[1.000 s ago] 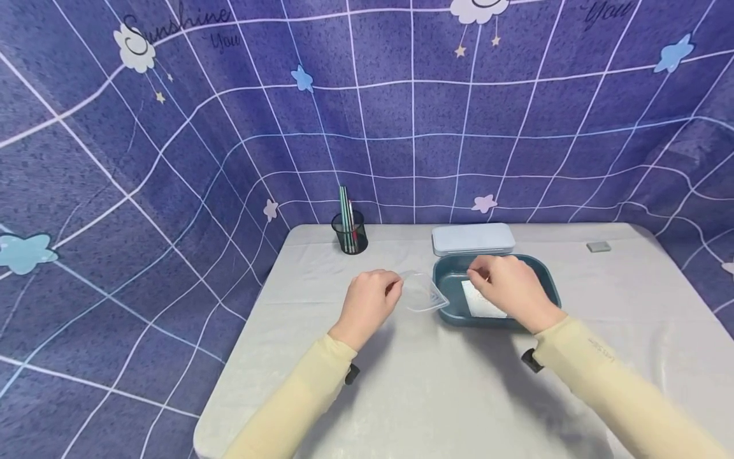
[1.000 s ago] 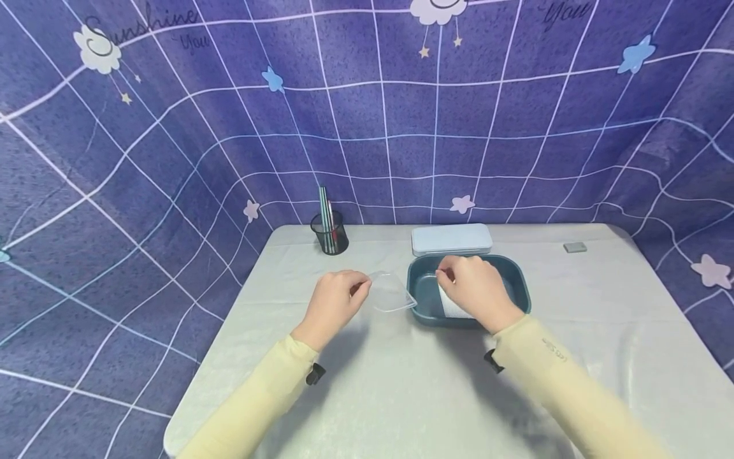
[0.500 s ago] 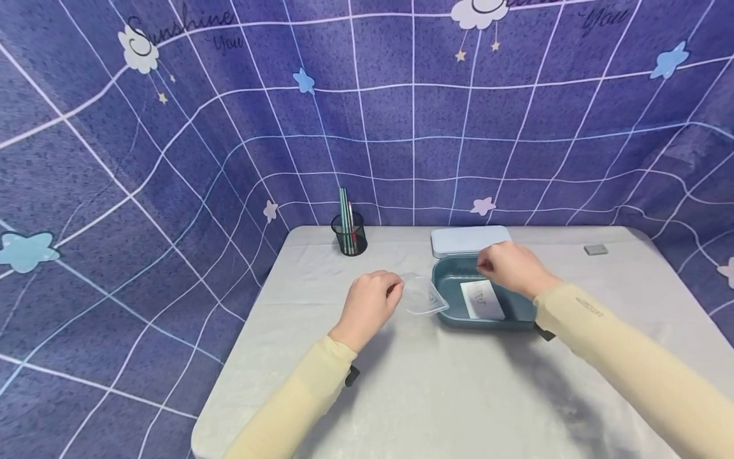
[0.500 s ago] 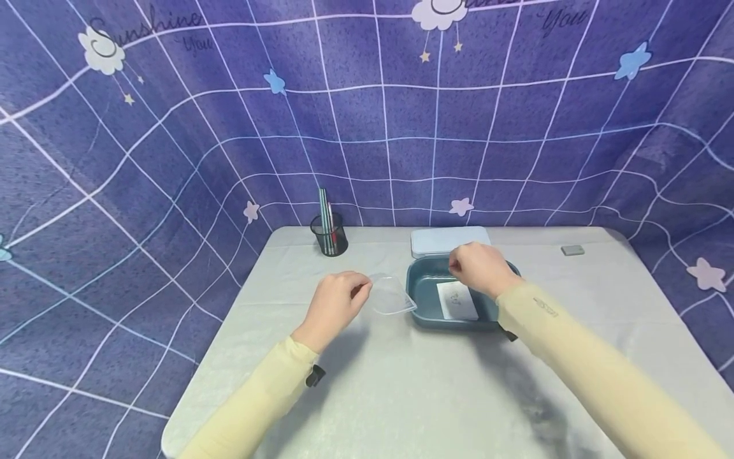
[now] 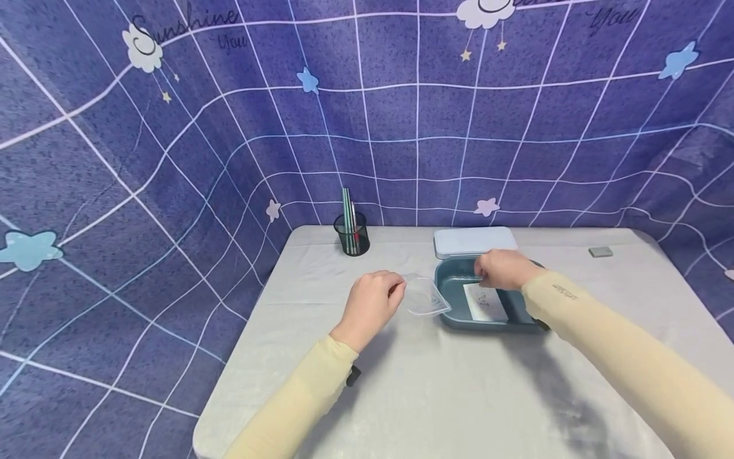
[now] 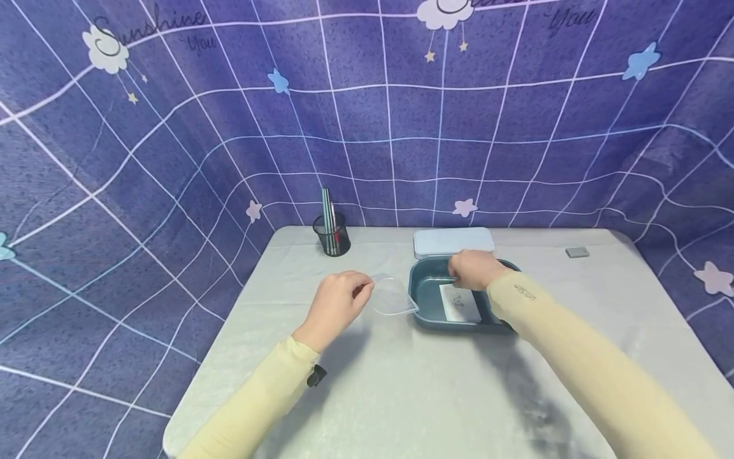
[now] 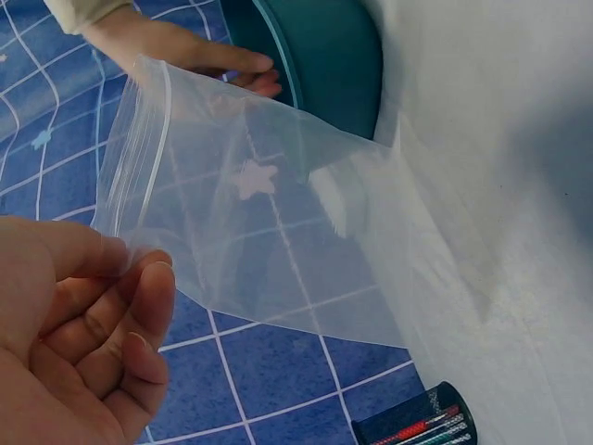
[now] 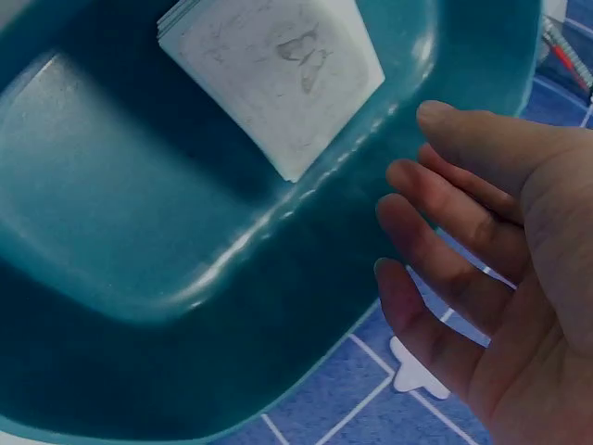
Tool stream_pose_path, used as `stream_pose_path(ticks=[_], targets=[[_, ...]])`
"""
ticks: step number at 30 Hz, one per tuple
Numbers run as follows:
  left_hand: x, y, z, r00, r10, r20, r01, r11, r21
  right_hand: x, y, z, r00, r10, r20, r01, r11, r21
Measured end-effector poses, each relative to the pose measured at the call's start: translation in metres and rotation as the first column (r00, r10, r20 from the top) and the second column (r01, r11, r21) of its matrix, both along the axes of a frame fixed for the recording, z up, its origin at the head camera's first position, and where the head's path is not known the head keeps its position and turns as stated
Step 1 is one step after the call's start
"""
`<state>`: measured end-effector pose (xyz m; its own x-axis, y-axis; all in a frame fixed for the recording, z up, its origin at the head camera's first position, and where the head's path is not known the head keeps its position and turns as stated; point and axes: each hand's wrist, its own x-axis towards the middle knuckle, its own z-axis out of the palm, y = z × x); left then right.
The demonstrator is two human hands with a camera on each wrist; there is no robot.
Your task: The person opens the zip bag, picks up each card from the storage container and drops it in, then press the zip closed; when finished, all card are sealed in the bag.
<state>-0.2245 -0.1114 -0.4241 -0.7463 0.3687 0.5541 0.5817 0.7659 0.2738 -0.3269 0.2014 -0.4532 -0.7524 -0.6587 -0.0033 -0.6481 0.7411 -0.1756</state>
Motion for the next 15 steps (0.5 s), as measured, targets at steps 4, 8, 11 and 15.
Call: stream_pose_path(ticks=[4,8,11,15], targets=[[0.001,-0.001,0.001,1.0,0.0,0.015,0.0,1.0,-0.001,-0.005,0.001,-0.009,0.999,0.021,0.031,-0.023,0.998,0.05],[0.002,-0.001,0.001,1.0,0.0,0.013,0.0,1.0,-0.002,-0.007,0.0,-0.015,0.996,0.017,0.082,-0.026,0.994,0.109],[0.002,-0.001,0.001,1.0,-0.007,0.007,0.007,1.0,-0.007,-0.007,-0.002,-0.02,0.992,-0.012,0.124,-0.006,0.989,0.146],[0.002,-0.001,0.0,1.0,-0.008,0.008,0.008,1.0,-0.011,-0.007,-0.004,-0.026,0.988,-0.04,0.147,0.014,0.984,0.178]])
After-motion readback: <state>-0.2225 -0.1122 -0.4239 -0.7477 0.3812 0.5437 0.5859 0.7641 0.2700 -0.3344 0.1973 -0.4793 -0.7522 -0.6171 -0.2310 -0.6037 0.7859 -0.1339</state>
